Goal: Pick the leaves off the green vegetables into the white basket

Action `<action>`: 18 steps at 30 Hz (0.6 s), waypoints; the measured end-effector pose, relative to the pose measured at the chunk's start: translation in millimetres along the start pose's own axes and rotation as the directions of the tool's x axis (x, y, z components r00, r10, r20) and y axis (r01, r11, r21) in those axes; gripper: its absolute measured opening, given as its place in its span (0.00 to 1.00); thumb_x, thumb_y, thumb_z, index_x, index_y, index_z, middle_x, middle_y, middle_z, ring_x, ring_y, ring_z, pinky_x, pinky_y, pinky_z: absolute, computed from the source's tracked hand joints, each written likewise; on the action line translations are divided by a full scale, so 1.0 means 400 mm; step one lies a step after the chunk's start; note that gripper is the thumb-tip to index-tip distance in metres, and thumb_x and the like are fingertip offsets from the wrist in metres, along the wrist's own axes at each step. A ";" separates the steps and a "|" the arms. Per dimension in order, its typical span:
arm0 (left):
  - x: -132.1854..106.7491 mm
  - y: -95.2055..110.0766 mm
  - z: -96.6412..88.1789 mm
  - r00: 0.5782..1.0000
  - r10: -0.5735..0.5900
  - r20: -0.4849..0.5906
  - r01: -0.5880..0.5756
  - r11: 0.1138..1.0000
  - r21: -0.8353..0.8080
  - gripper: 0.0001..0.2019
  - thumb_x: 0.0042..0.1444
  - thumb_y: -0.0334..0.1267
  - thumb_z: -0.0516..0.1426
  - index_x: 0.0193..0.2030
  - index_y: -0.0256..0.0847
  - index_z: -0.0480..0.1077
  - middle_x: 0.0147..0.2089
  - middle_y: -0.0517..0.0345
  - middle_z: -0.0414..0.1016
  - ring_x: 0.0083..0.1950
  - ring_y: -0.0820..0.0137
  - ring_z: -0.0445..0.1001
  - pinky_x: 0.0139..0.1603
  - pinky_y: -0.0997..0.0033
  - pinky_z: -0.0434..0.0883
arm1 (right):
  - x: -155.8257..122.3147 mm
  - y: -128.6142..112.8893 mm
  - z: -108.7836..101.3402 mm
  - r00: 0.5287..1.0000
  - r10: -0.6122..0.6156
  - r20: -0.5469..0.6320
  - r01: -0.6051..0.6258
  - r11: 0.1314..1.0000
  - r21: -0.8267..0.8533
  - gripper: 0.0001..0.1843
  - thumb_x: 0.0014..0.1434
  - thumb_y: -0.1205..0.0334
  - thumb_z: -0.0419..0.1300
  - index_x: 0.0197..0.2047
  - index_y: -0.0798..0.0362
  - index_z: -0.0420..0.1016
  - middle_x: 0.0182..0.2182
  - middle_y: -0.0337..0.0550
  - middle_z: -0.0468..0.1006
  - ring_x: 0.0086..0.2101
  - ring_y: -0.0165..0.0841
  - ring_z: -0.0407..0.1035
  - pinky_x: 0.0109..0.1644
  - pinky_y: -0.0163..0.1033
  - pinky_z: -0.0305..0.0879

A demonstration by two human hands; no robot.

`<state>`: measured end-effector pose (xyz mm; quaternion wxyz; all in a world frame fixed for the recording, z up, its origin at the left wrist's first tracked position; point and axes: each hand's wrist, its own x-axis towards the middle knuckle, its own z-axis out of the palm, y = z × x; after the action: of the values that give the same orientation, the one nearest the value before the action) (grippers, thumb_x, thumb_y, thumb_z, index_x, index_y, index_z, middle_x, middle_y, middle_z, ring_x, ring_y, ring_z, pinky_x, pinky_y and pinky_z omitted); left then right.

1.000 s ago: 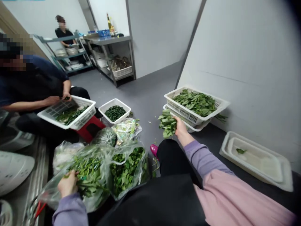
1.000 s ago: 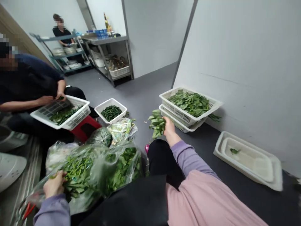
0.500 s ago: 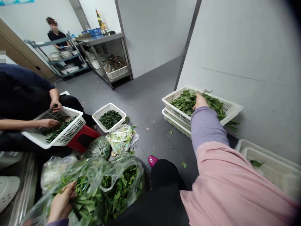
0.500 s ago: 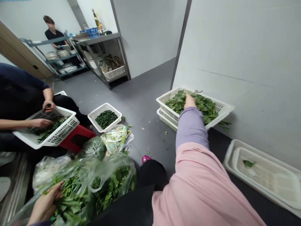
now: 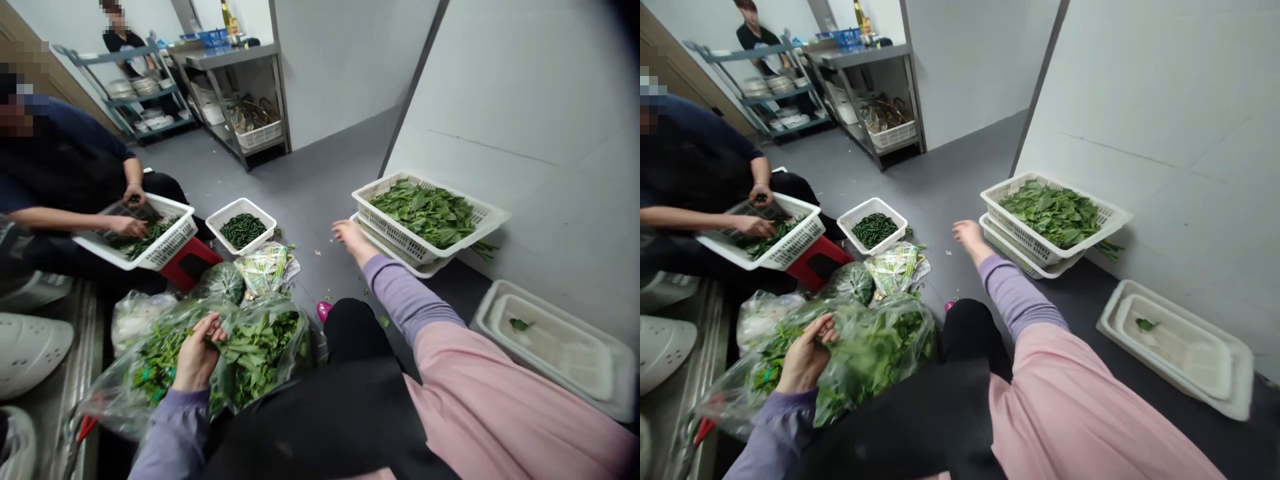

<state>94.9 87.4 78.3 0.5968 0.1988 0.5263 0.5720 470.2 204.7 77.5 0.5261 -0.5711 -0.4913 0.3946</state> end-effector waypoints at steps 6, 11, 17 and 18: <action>-0.075 -0.019 -0.036 0.993 0.038 0.113 -0.023 0.991 -0.133 0.09 0.42 0.35 0.63 0.31 0.33 0.73 0.26 0.62 0.65 0.23 0.82 0.60 0.27 0.78 0.64 | -0.370 -0.051 0.455 0.585 -0.068 0.808 0.259 0.960 -0.106 0.23 0.42 0.55 0.68 0.42 0.53 0.76 0.38 0.42 0.78 0.37 0.34 0.70 0.40 0.35 0.62; -0.152 -0.039 -0.114 0.992 0.050 0.120 -0.038 0.994 -0.106 0.13 0.41 0.38 0.65 0.34 0.34 0.73 0.29 0.59 0.70 0.29 0.78 0.68 0.32 0.77 0.66 | -0.512 -0.064 0.496 0.539 0.111 0.835 0.120 0.971 -0.206 0.17 0.53 0.51 0.57 0.31 0.57 0.76 0.25 0.38 0.73 0.27 0.29 0.65 0.32 0.34 0.59; -0.190 -0.060 -0.192 0.944 0.020 0.329 -0.026 1.000 0.014 0.16 0.45 0.41 0.64 0.39 0.34 0.71 0.26 0.61 0.69 0.27 0.77 0.67 0.30 0.78 0.63 | -0.528 -0.083 0.487 0.474 0.276 0.836 -0.380 0.921 -0.088 0.17 0.44 0.53 0.65 0.33 0.56 0.73 0.23 0.34 0.73 0.22 0.24 0.63 0.29 0.32 0.59; -0.192 -0.060 -0.199 0.938 0.035 0.345 -0.044 0.999 0.016 0.16 0.46 0.42 0.63 0.39 0.33 0.71 0.26 0.61 0.67 0.26 0.78 0.66 0.29 0.79 0.62 | -0.534 -0.084 0.490 0.446 0.292 0.846 -0.452 0.889 -0.069 0.17 0.44 0.54 0.66 0.34 0.56 0.73 0.25 0.36 0.74 0.23 0.24 0.65 0.31 0.32 0.61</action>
<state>54.3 -16.3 59.6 0.6658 0.3137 0.4162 0.5339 231.6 36.7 70.2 0.1710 -0.3585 -0.5089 0.7637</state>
